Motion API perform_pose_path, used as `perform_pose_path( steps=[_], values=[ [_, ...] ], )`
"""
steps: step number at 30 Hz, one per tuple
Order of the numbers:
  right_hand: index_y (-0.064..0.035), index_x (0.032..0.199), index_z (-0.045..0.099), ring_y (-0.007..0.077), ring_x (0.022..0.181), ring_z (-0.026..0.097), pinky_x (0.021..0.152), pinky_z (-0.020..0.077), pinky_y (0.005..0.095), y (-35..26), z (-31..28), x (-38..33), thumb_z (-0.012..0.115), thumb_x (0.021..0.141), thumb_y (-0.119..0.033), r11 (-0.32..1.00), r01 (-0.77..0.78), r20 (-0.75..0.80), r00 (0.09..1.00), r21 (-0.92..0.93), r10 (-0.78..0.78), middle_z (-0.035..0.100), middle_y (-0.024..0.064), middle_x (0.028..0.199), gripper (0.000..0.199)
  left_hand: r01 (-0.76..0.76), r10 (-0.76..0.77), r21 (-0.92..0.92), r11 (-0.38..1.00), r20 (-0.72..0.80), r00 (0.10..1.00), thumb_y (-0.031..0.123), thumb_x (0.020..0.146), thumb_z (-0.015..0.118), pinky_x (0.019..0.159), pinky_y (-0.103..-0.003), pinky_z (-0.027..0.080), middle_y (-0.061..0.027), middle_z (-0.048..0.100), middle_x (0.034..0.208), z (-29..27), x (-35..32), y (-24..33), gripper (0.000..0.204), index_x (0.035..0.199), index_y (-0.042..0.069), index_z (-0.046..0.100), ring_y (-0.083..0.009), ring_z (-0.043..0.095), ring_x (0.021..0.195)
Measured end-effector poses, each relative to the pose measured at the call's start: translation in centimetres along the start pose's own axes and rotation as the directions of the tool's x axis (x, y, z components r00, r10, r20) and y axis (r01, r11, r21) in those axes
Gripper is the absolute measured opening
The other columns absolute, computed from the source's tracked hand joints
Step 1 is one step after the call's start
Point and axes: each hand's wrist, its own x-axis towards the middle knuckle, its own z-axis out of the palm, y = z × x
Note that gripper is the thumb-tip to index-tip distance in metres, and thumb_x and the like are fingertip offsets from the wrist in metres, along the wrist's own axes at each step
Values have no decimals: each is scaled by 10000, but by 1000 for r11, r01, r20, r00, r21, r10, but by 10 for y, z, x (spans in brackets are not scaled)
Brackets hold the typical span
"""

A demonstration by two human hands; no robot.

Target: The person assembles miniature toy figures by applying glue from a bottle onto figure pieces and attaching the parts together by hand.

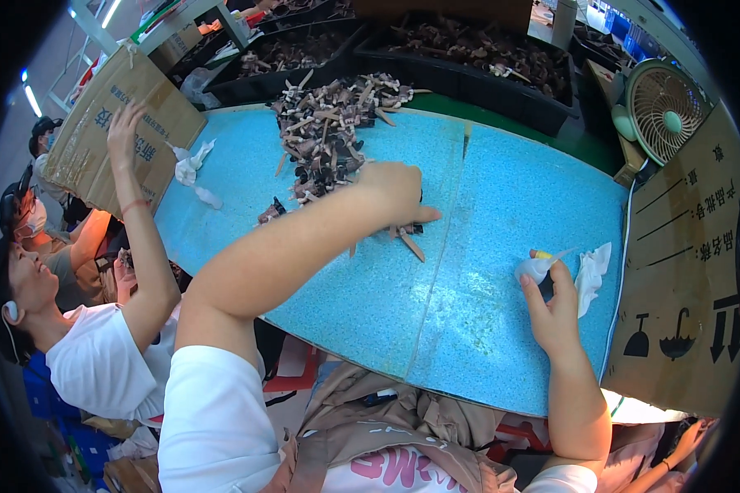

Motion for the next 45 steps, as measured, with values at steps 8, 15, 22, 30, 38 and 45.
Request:
perform_pose_path(
  steps=[8, 15, 22, 30, 38, 45],
  values=[
    [28, 1158, 486, 203, 973, 544, 844, 411, 286, -3, -1, -5, 573, 842, -56, 981, -17, -59, 998, 195, 30, 545, 133, 1091, 338, -318, 51, -589, 743, -425, 904, 199, 861, 579, 652, -372, 509, -162, 626, 905, 18, -29, 6, 263, 1018, -11, 572, -280, 624, 740],
    [9, 1271, 361, 155, 945, 562, 846, 424, 295, -30, 0, -12, 572, 849, -48, 872, -148, 102, 988, 467, 113, 529, 151, 1126, 475, -53, 209, -744, -667, -255, 944, 150, 921, 485, 660, -264, 515, -109, 587, 1037, 53, -54, 45, 381, 1252, -17, 397, -207, 628, 854],
    [-53, 1285, 336, 148, 745, 534, 661, 446, 266, -30, -13, -37, 565, 855, -84, 893, 260, -186, 961, 369, -203, 523, 106, 934, 489, -33, 298, -751, -659, -302, 906, 102, 918, 479, 734, -331, 513, -116, 565, 1099, 75, -60, 59, 369, 1269, 23, 398, -229, 597, 952],
    [-188, 1053, 496, 144, 505, 391, 469, 296, 292, -56, -20, -47, 714, 729, -190, 832, 541, -92, 841, 121, -534, 431, -31, 667, 391, -582, 89, -799, -154, -597, 797, -49, 791, 617, 765, -260, 439, -50, 479, 1018, 84, -66, 59, 337, 1096, 28, 497, -123, 518, 894],
    [-174, 998, 555, 106, 437, 368, 421, 261, 255, -55, -12, -47, 713, 731, -193, 813, 579, -122, 812, 53, -570, 401, -40, 565, 310, -604, 84, -786, -134, -616, 783, -72, 753, 641, 748, -245, 446, -67, 467, 1028, 84, -67, 60, 349, 1068, 17, 521, -129, 531, 877],
    [-176, 948, 565, 102, 430, 349, 416, 246, 250, -55, -9, -49, 704, 740, -202, 808, 589, -171, 798, 19, -578, 381, -50, 551, 253, -643, 125, -764, -47, -644, 755, -62, 746, 654, 732, -242, 429, -71, 470, 1038, 84, -67, 61, 364, 1078, 19, 528, -130, 534, 882]
  ],
)
